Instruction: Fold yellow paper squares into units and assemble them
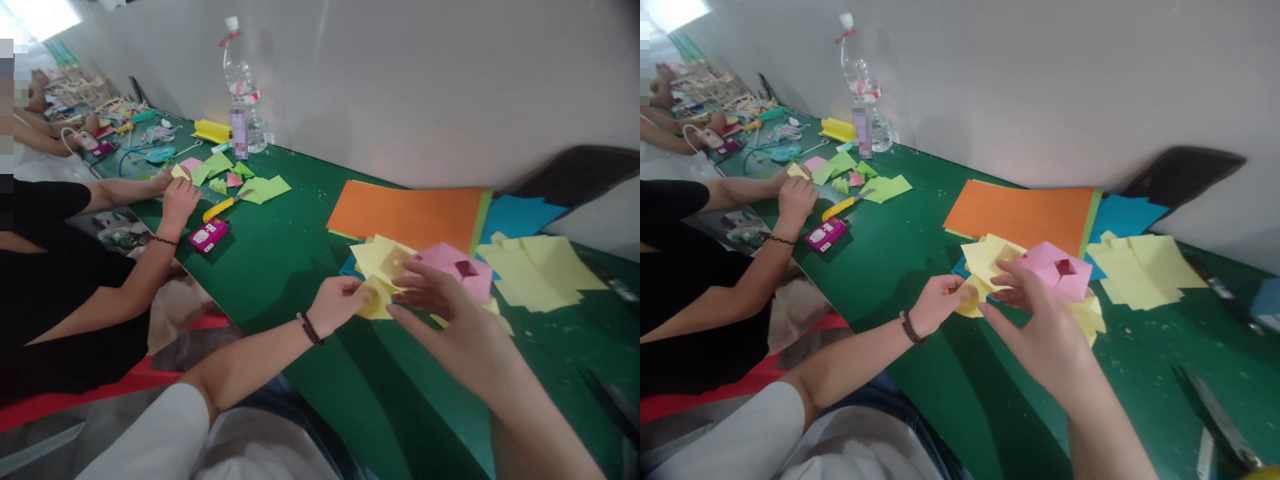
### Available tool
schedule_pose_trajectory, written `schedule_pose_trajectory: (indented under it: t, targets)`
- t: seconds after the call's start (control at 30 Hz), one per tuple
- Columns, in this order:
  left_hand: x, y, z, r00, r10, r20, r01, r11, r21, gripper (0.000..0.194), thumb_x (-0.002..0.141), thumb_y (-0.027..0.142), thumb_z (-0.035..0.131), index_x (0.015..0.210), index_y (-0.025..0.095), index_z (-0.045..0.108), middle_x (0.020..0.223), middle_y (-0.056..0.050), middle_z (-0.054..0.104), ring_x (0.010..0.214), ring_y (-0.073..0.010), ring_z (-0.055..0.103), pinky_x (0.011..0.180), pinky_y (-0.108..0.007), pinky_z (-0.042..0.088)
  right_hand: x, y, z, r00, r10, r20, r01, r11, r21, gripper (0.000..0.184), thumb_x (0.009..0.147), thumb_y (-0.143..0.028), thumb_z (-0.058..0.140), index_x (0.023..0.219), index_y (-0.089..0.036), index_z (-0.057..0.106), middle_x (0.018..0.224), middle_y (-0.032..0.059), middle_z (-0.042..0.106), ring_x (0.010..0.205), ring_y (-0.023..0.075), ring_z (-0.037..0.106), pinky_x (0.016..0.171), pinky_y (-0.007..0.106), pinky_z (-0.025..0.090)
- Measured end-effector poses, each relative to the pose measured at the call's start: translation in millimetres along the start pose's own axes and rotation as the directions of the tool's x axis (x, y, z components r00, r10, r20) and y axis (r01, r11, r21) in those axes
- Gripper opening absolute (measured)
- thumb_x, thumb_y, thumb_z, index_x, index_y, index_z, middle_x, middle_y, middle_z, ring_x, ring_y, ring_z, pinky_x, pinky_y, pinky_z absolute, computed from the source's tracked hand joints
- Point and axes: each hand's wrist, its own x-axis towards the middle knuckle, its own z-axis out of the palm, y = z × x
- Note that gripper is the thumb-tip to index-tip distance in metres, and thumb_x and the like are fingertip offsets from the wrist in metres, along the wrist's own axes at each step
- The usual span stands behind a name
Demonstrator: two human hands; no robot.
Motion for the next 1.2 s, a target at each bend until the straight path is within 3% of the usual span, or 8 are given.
schedule_pose_trajectory:
  t: [0.13,0.3,0.43,0.57,0.7,0.9,1.2]
  targets:
    - [-3,-1,0.5,0.988,0.132,-0.080,-0.116,0.977,0.179,0.023,0.072,0.036,0.067,0.070,0.014,0.063,0.062,-0.001,0.060,0.055,-0.0109,0.052,0.056,-0.024,0.042,0,5,5,0.998,0.000,0.063,-0.001,1.000,0.025,0.056,0.074,-0.052,0.065,0.122,-0.025,0.055,0.105,0.0089,0.070,0.080,0.0223,0.071,0.073,0.041,0.062]
    - [-4,1,1.4,0.991,0.132,-0.032,-0.127,0.984,0.122,0.017,0.072,0.029,0.061,0.081,0.015,0.066,0.077,-0.004,0.066,0.067,-0.0151,0.059,0.066,-0.028,0.047,2,7,6,0.999,-0.005,0.032,0.004,0.999,0.034,0.043,0.080,-0.041,0.058,0.119,-0.023,0.055,0.101,0.0087,0.071,0.081,0.0214,0.071,0.074,0.040,0.062]
    - [-3,2,1.2,0.992,0.125,0.026,-0.127,0.984,0.123,0.012,0.069,0.027,0.063,0.072,0.016,0.064,0.076,-0.004,0.066,0.072,-0.0158,0.060,0.071,-0.029,0.047,1,5,7,0.999,0.017,-0.049,-0.018,1.000,-0.008,0.041,0.081,-0.038,0.058,0.120,-0.024,0.056,0.105,0.0090,0.070,0.082,0.0211,0.071,0.074,0.041,0.061]
    - [-1,3,1.6,0.997,0.066,-0.044,-0.065,0.997,0.033,0.019,0.072,0.034,0.064,0.071,0.015,0.061,0.071,-0.003,0.062,0.066,-0.0133,0.057,0.065,-0.026,0.045,1,6,11,0.999,0.043,-0.025,-0.041,0.996,0.078,0.045,0.077,-0.036,0.061,0.120,-0.024,0.056,0.114,0.0104,0.067,0.089,0.0228,0.070,0.078,0.042,0.061]
    - [-1,3,1.6,0.988,0.114,-0.108,-0.108,0.992,0.061,0.026,0.073,0.039,0.064,0.065,0.015,0.056,0.065,0.001,0.055,0.060,-0.0104,0.050,0.059,-0.023,0.041,2,11,16,0.994,0.110,0.014,-0.111,0.978,0.175,0.048,0.073,-0.034,0.061,0.120,-0.026,0.055,0.114,0.0105,0.066,0.090,0.0226,0.069,0.077,0.040,0.061]
    - [-3,4,3.1,0.988,0.124,-0.087,-0.122,0.992,0.028,0.030,0.074,0.041,0.064,0.064,0.016,0.052,0.062,0.002,0.052,0.059,-0.0098,0.051,0.056,-0.022,0.043,4,17,22,0.987,0.156,-0.040,-0.141,0.957,0.254,0.047,0.071,-0.030,0.060,0.118,-0.028,0.056,0.111,0.0093,0.067,0.087,0.0230,0.069,0.076,0.040,0.060]
    - [-4,4,3.2,0.994,0.095,-0.047,-0.093,0.994,0.051,0.027,0.076,0.040,0.064,0.067,0.016,0.054,0.065,0.001,0.056,0.064,-0.0118,0.058,0.059,-0.023,0.048,3,15,25,0.976,0.186,-0.115,-0.159,0.964,0.212,0.043,0.071,-0.033,0.061,0.114,-0.027,0.060,0.110,0.0090,0.067,0.082,0.0231,0.068,0.079,0.046,0.058]
